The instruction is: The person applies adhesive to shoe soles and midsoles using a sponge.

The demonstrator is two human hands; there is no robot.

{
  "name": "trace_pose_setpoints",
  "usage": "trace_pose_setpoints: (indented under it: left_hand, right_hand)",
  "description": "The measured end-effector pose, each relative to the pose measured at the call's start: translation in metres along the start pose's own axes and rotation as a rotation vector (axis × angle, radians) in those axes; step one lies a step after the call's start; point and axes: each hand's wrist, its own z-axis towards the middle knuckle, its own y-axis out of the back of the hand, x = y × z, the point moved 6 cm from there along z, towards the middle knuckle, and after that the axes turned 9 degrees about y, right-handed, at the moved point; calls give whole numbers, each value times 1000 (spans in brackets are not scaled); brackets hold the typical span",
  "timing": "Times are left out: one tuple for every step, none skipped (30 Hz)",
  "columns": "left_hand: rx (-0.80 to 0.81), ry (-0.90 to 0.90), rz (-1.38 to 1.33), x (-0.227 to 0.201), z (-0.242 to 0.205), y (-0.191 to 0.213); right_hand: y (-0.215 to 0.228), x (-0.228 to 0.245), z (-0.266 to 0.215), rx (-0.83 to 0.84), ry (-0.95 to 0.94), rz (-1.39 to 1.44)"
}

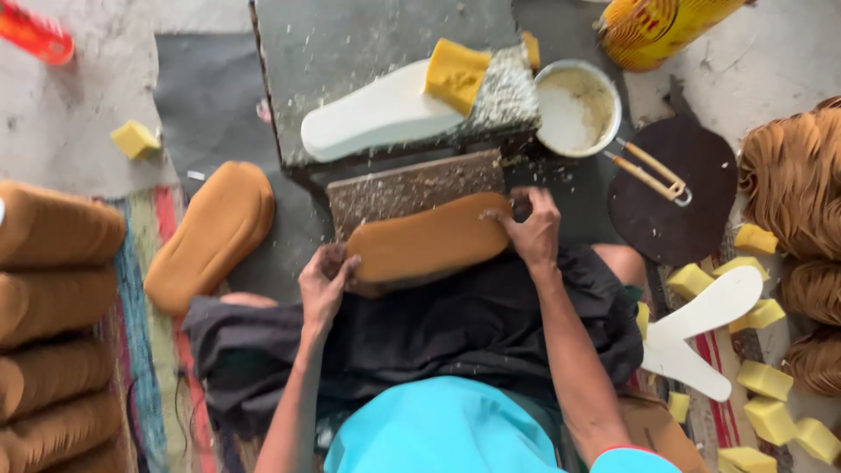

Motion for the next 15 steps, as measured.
trace_pose_setpoints:
  left_hand:
    - [-14,11,-4,1,-5,1]
    - [-16,-10,12,1,-11,1]
    - [-30,-46,22,-5,-10,3]
    - [-56,-51,12,-9,-9,6]
    - [-103,-91,63,-15,-11,9]
    - [-149,-129,115,-20,-13,12]
    - [-154,-126,110,-23,-20,13]
    - [-198,-170,150,-29,-27,16]
    - [-240,-225,193,-39,-30,19]
    - [-243,-234,190,-47,-31,23]
    - [-271,-247,198,-56,-33,28]
    - [-300,-260,205,-64,-34,32]
    - [-297,-256,202,-76,-37,34]
    - [-318,-334,251,-92,-42,35]
    - [-333,-416,302,-109,-47,36]
  right_hand:
    - [2,16,-8,17,2,7]
    - [6,36,-16,5,63,11]
    - [7,56,-14,-12,142,23]
    - [-5,57,-13,-1,164,37]
    - [-14,54,-16,3,128,71]
    - [-23,51,-20,7,92,104]
    - [-21,56,-20,14,97,104]
    - [-15,62,-21,-25,114,67]
    - [-11,68,-17,-75,135,33]
    - [1,83,-8,-81,142,34]
    - [20,102,0,-203,215,58]
    - [39,119,6,-325,288,82]
    - [55,126,18,-322,287,78]
    - [75,129,29,-397,216,53]
    - [95,132,38,-478,141,25]
